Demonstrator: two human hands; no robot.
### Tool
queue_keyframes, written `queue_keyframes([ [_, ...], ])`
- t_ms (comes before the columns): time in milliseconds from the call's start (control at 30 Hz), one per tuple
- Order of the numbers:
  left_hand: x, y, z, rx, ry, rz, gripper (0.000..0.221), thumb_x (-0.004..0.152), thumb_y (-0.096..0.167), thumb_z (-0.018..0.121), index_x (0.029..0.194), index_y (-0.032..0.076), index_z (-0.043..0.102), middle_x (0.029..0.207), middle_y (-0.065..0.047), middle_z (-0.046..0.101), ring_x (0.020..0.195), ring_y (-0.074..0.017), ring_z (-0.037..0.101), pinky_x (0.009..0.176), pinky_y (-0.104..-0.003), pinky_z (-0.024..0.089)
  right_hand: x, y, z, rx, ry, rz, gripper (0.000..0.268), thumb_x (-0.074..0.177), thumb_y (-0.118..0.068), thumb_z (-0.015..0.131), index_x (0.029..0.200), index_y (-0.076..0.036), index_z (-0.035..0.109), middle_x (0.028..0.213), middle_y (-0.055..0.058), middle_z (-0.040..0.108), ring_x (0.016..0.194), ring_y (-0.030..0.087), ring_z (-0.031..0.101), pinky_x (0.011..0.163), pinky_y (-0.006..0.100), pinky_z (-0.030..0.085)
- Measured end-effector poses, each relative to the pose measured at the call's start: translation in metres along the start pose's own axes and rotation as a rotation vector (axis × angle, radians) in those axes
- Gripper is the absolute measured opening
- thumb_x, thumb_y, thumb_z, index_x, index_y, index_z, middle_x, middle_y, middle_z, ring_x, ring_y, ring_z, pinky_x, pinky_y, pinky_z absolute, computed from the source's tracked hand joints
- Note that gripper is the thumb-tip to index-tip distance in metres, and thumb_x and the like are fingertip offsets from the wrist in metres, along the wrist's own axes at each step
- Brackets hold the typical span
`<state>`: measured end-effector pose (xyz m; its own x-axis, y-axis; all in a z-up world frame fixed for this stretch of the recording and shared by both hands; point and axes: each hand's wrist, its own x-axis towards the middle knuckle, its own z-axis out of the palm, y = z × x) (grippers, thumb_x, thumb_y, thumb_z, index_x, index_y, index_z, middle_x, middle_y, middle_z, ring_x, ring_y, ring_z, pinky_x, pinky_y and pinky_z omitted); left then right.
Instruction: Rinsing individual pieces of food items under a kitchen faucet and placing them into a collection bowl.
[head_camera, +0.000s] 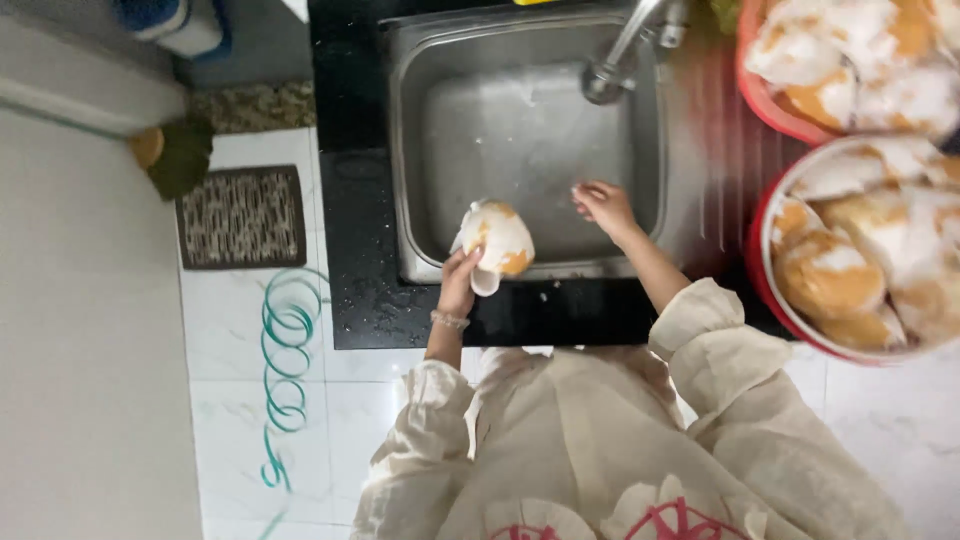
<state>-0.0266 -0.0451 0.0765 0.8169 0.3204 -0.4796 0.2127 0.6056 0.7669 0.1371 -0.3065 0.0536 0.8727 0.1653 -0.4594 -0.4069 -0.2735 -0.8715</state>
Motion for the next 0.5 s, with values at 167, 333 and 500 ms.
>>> queue_keyframes([
  [167, -0.027, 0.027, -0.056, -0.123, 0.112, -0.113, 0.034, 0.095, 0.021, 0.068, 0.124, 0.002, 0.067, 0.116, -0.022, 0.071, 0.109, -0.0309, 0.069, 0.1, -0.051, 0.053, 0.071, 0.053, 0.006, -0.502, -0.015, 0.09, 0.046, 0.09, -0.025, 0.075, 0.131, -0.008, 0.065, 0.115, 0.011, 0.074, 0.105, 0.028, 0.071, 0.082, 0.04, 0.061],
  [333, -0.01, -0.069, -0.179, -0.315, 0.302, -0.264, 0.046, 0.1, 0.044, 0.06, 0.133, 0.013, 0.066, 0.123, -0.018, 0.071, 0.113, -0.0318, 0.068, 0.103, -0.052, 0.051, 0.128, 0.099, 0.038, -0.85, -0.028, -0.033, 0.035, 0.094, -0.023, 0.069, 0.123, -0.003, 0.07, 0.111, 0.021, 0.073, 0.108, 0.039, 0.068, 0.092, 0.051, 0.056],
  [500, -0.014, -0.046, -0.213, -0.316, 0.341, -0.268, 0.047, 0.099, 0.045, 0.06, 0.132, 0.012, 0.066, 0.123, -0.018, 0.071, 0.113, -0.0323, 0.068, 0.104, -0.052, 0.05, 0.177, 0.129, 0.08, -0.979, 0.04, -0.167, 0.035, 0.097, -0.017, 0.07, 0.129, -0.004, 0.067, 0.119, 0.017, 0.067, 0.113, 0.036, 0.063, 0.099, 0.048, 0.049],
])
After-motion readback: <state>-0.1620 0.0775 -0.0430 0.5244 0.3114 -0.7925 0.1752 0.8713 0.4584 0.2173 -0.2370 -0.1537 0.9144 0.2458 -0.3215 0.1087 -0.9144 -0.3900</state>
